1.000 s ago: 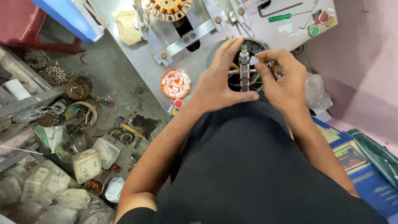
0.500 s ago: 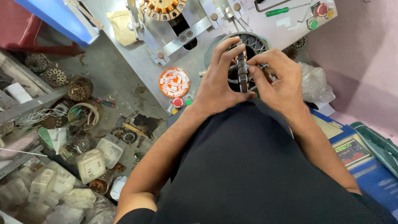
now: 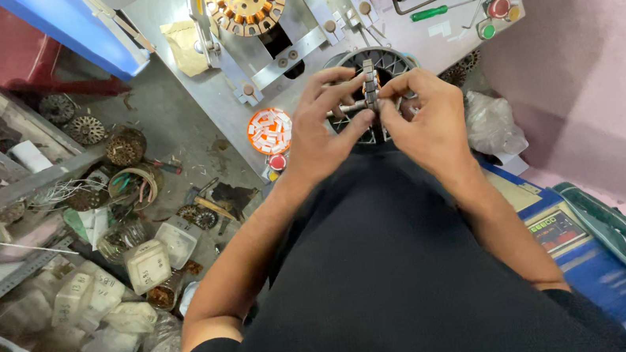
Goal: The person winds copper wire onto motor components using a machine, handling and adjusting the components by hand.
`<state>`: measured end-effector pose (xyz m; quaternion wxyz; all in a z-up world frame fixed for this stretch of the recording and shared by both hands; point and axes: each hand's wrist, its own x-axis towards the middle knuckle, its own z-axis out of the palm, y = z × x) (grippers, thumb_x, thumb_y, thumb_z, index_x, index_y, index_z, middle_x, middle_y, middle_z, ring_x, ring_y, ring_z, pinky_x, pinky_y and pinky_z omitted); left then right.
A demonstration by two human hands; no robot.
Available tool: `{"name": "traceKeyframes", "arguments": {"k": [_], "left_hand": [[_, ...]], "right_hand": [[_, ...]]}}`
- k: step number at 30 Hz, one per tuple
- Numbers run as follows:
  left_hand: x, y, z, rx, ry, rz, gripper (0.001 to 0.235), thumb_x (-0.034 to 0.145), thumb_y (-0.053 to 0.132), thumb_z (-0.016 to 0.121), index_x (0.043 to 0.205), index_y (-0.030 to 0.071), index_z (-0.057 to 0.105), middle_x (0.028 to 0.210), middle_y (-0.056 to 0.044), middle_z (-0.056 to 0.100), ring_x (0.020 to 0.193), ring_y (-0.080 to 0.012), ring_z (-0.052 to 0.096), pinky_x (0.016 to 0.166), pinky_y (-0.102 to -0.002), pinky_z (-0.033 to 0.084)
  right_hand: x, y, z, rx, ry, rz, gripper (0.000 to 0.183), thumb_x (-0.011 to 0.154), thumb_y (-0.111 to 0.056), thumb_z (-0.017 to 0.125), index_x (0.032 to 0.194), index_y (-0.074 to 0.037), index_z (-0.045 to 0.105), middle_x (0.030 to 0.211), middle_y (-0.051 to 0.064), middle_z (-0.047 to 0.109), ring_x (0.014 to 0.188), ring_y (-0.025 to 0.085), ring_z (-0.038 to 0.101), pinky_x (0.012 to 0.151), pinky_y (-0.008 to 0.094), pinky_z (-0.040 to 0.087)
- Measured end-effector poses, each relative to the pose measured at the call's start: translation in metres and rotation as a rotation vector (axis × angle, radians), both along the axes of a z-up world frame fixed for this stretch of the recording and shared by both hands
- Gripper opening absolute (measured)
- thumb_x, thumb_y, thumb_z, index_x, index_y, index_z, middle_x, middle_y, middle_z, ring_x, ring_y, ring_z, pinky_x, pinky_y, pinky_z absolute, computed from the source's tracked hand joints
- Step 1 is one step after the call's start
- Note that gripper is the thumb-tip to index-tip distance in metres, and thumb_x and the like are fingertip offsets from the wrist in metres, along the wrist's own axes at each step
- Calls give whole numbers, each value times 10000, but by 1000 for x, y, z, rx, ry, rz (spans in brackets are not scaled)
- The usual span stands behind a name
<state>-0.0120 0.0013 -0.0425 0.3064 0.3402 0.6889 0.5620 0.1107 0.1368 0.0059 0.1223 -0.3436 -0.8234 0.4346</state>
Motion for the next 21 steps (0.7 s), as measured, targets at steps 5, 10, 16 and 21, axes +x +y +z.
{"name": "traceKeyframes", "arguments": {"k": [5, 10, 16, 21], "left_hand": [[12, 5, -9, 33, -440, 110, 334, 881, 81, 826, 1169, -28, 700, 984, -70, 728, 840, -81, 680, 736, -226, 571], [17, 4, -13, 68, -611, 123, 254, 916, 64, 779, 1136, -47, 719, 944, -65, 758, 810, -93, 715, 730, -235, 613], [17, 3, -14, 57, -585, 89, 234, 942, 72, 750, 1145, -40, 718, 965, -82, 761, 826, -105, 726, 744, -249, 616], [16, 4, -10, 83, -564, 84, 182, 985, 77, 688, 1129, -31, 713, 964, -70, 769, 838, -109, 757, 766, -244, 635]], "right_hand": [[13, 8, -5, -455, 60, -198, 226, 876, -10, 785, 1095, -22, 728, 898, -19, 714, 615, -21, 493, 509, 168, 360], [22, 9, -28, -501, 100, -242, 100, 912, -20, 829, 1004, -21, 788, 774, -17, 627, 606, 4, 431, 534, 183, 291], [22, 11, -40, -300, 217, -42, 133, 900, 24, 820, 1017, -22, 775, 900, -31, 687, 760, 20, 510, 673, 198, 378], [18, 11, -34, -264, 175, -35, 153, 860, 60, 814, 987, -17, 778, 854, -25, 664, 704, 24, 461, 631, 202, 339]]}}
